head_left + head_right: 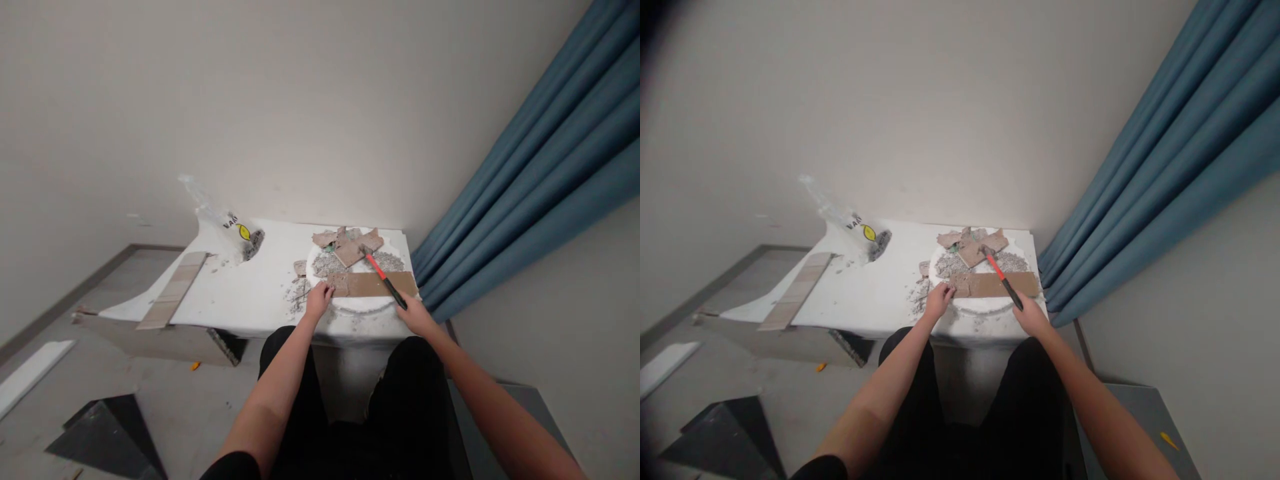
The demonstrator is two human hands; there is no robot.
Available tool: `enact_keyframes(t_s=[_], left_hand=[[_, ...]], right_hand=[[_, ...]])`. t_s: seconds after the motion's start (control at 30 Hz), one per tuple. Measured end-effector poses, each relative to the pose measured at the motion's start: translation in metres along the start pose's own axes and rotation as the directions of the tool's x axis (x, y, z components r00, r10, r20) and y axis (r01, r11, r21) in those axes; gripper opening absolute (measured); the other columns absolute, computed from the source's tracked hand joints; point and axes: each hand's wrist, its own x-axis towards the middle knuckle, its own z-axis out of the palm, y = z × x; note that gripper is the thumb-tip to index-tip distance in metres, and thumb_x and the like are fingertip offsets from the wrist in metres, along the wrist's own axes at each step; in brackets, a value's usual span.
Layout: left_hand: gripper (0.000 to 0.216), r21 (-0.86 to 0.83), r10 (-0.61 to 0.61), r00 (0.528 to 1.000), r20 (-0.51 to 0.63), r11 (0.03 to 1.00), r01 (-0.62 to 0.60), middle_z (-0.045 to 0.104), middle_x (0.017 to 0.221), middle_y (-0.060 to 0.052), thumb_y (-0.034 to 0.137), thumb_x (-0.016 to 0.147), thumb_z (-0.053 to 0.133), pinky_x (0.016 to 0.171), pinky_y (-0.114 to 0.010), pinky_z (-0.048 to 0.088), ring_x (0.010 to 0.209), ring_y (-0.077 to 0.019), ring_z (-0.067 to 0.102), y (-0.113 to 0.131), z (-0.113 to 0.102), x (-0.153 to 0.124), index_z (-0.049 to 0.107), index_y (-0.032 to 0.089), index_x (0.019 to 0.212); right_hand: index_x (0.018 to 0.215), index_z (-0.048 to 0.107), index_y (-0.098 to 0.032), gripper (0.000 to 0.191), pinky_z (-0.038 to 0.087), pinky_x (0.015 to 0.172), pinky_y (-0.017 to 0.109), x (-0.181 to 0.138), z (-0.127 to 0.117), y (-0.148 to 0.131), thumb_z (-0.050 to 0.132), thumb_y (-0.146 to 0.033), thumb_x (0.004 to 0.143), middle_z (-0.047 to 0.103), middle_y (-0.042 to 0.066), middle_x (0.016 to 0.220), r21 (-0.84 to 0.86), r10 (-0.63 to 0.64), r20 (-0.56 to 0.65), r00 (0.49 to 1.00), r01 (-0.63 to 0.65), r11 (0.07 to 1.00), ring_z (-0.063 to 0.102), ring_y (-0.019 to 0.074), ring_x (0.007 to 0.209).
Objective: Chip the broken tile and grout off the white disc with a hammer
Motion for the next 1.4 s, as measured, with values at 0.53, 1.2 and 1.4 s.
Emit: enact_keyframes(t_s=[0.53, 1.2, 1.4], left_hand=[[0.019, -0.003, 0.045, 0.999, -0.003, 0.999, -0.045, 0.059, 0.086, -0.006, 0.029, 0.096, 0.053, 0.076, -0.031, 0.044, 0.084, -0.0202, 0.058, 0.002, 0.005, -0.001, 0.059, 0.019, 0.08], [0.02, -0.009, -0.017, 0.999, 0.038, 1.0, 0.018, 0.057, 0.092, -0.006, 0.03, 0.093, 0.055, 0.073, -0.029, 0.044, 0.078, -0.018, 0.058, 0.005, 0.002, 0.002, 0.062, 0.018, 0.079], [0.019, -0.015, -0.039, 0.998, 0.053, 0.999, 0.04, 0.057, 0.091, -0.005, 0.029, 0.091, 0.057, 0.074, -0.029, 0.044, 0.077, -0.0169, 0.057, 0.006, -0.002, 0.003, 0.06, 0.018, 0.076]], right_hand=[[0.16, 0.031, -0.027, 0.065, 0.044, 0.106, 0.041, -0.063, 0.013, -0.086, 0.043, -0.022, 0.096, 0.055, 0.008, 0.148, 0.266, -0.084, 0.116, 0.99, 0.051, 0.963, 0.053, 0.0284, 0.134], [0.161, 0.026, -0.025, 0.066, 0.048, 0.099, 0.036, -0.067, 0.028, -0.094, 0.041, -0.021, 0.097, 0.068, 0.01, 0.131, 0.22, -0.073, 0.137, 0.988, 0.041, 0.975, 0.063, 0.0267, 0.122], [0.162, 0.022, -0.027, 0.068, 0.049, 0.094, 0.036, -0.068, 0.027, -0.098, 0.041, -0.021, 0.098, 0.07, 0.011, 0.128, 0.176, -0.077, 0.126, 0.989, 0.054, 0.983, 0.067, 0.0281, 0.114]])
